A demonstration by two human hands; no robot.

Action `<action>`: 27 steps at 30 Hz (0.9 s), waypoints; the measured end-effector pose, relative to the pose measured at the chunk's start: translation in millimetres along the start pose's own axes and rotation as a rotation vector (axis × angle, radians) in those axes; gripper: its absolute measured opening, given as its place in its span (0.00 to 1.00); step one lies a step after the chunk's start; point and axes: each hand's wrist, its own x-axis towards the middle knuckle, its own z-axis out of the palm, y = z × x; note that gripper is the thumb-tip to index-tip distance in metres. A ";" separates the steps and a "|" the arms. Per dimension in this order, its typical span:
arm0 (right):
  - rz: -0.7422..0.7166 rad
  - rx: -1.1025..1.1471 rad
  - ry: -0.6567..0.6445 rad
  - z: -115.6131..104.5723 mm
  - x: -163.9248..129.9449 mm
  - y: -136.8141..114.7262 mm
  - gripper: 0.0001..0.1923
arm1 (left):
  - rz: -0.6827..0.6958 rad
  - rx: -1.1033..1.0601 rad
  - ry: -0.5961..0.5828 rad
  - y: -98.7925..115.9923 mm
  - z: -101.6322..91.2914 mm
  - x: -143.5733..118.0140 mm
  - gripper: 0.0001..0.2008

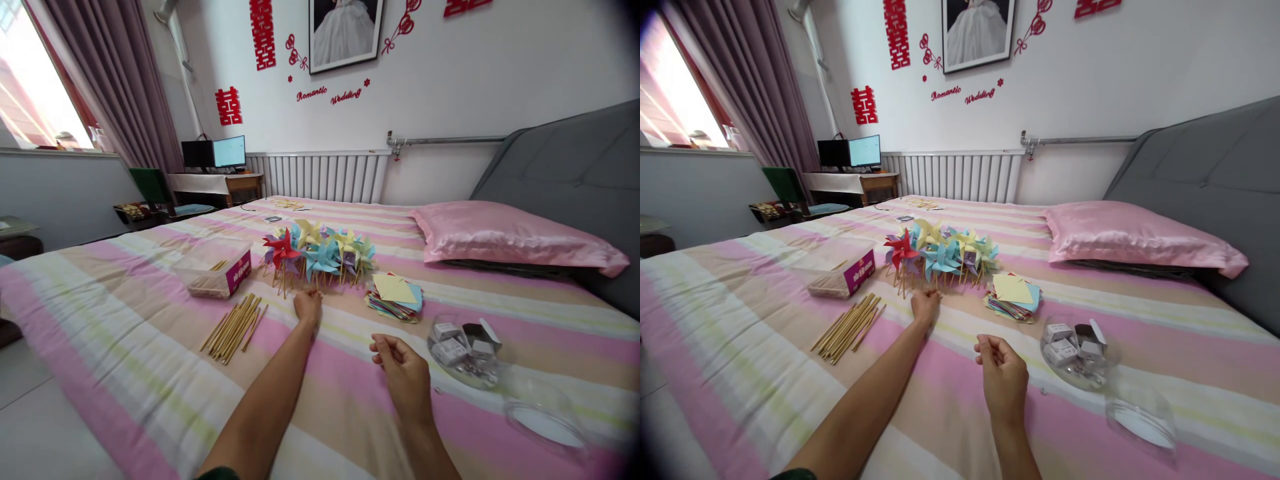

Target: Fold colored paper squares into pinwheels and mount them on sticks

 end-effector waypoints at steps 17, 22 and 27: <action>-0.072 0.285 0.446 -36.8 27.9 -24.1 0.21 | 0.347 0.132 -0.057 33.8 -14.6 -47.4 0.06; -0.057 0.311 0.455 -39.8 29.7 -25.6 0.21 | 0.630 0.169 -0.192 66.1 12.0 -61.2 0.13; -0.070 0.302 0.458 -42.5 31.3 -25.0 0.21 | 0.801 0.217 -0.317 94.9 43.0 -59.9 0.22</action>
